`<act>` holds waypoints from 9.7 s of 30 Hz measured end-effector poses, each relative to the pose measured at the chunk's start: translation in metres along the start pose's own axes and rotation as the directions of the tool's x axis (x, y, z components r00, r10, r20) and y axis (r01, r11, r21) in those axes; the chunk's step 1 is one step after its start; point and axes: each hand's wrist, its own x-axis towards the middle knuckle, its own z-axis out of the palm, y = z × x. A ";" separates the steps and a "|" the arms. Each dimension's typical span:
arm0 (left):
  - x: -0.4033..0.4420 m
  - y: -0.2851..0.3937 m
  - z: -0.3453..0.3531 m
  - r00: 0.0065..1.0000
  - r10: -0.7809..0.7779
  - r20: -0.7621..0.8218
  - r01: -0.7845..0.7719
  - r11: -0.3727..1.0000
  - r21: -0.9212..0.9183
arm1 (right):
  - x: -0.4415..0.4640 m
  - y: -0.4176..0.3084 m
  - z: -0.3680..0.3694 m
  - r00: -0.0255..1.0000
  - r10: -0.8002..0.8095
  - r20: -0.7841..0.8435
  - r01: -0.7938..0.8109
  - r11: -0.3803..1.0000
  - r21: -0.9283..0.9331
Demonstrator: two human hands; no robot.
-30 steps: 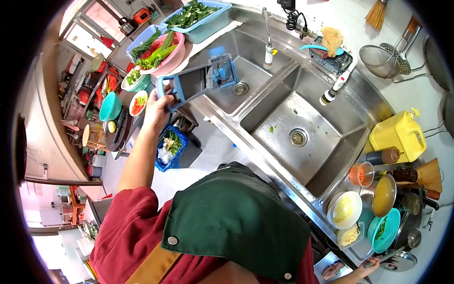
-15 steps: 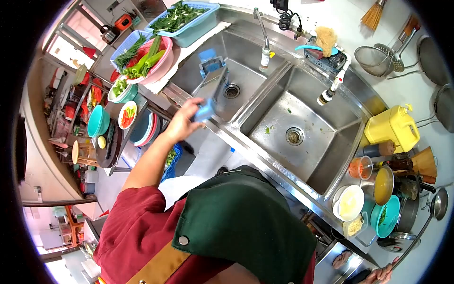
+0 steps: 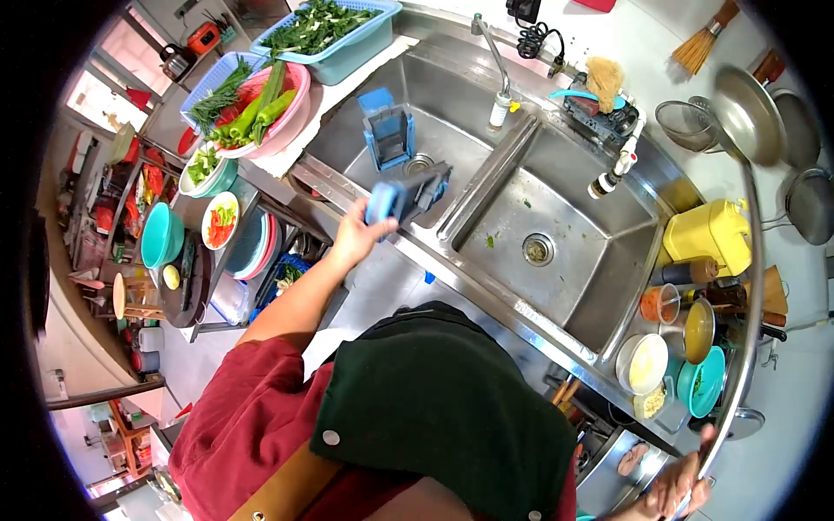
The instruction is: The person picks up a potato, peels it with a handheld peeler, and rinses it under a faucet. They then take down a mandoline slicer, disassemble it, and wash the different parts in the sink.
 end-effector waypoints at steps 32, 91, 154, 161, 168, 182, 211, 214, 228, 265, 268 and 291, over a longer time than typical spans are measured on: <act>0.054 -0.020 -0.037 0.996 -0.068 -0.061 0.029 0.872 -0.488 | -0.002 0.048 -0.112 0.518 -0.855 0.023 -0.349 -0.235 -0.907; 0.312 0.095 -0.165 0.848 0.123 0.516 -0.282 0.928 0.242 | 0.142 0.246 -0.083 0.833 -0.507 -0.222 -0.420 -0.319 -0.849; 0.251 0.170 -0.198 0.908 0.270 0.321 -0.364 0.887 0.285 | 0.280 0.350 -0.064 0.961 -0.067 -0.268 -0.233 0.328 -0.915; 0.162 0.125 -0.182 0.874 0.334 0.352 -0.436 0.860 0.265 | 0.387 0.386 0.053 0.805 -0.119 0.581 0.589 0.046 -0.807; 0.140 0.090 -0.115 0.700 0.491 0.518 -0.650 0.738 0.180 | 0.383 0.395 0.104 0.752 0.522 0.404 0.482 -0.017 -0.876; 0.316 -0.106 -0.047 0.934 -0.032 0.355 -0.152 0.865 0.478 | 0.360 0.306 0.018 0.912 -0.406 0.051 0.088 0.072 -0.993; 0.336 -0.034 0.002 0.744 0.133 0.655 -0.621 0.501 0.603 | 0.276 0.275 0.009 0.856 -0.516 0.038 0.267 0.378 -0.886; 0.339 -0.015 -0.039 0.819 -0.121 0.561 -0.225 0.832 0.507 | 0.271 0.268 0.006 0.829 -0.557 0.046 0.313 0.395 -0.864; 0.247 0.072 -0.197 0.971 0.228 -0.077 -0.234 0.817 -0.528 | 0.284 0.257 -0.009 0.729 -0.643 -0.237 0.347 0.644 -0.682; 0.247 0.056 -0.138 0.959 -0.097 0.265 0.269 0.031 -0.963 | 0.295 0.242 0.017 0.697 -0.711 -0.093 0.491 0.568 -0.660; 0.252 0.050 -0.138 0.951 -0.093 0.295 0.300 0.043 -0.953 | 0.295 0.240 0.018 0.698 -0.714 -0.059 0.503 0.548 -0.668; 0.272 -0.012 -0.082 0.975 -0.159 0.153 0.009 0.720 0.694 | 0.411 0.250 0.069 0.715 -0.604 0.352 0.543 0.161 -0.824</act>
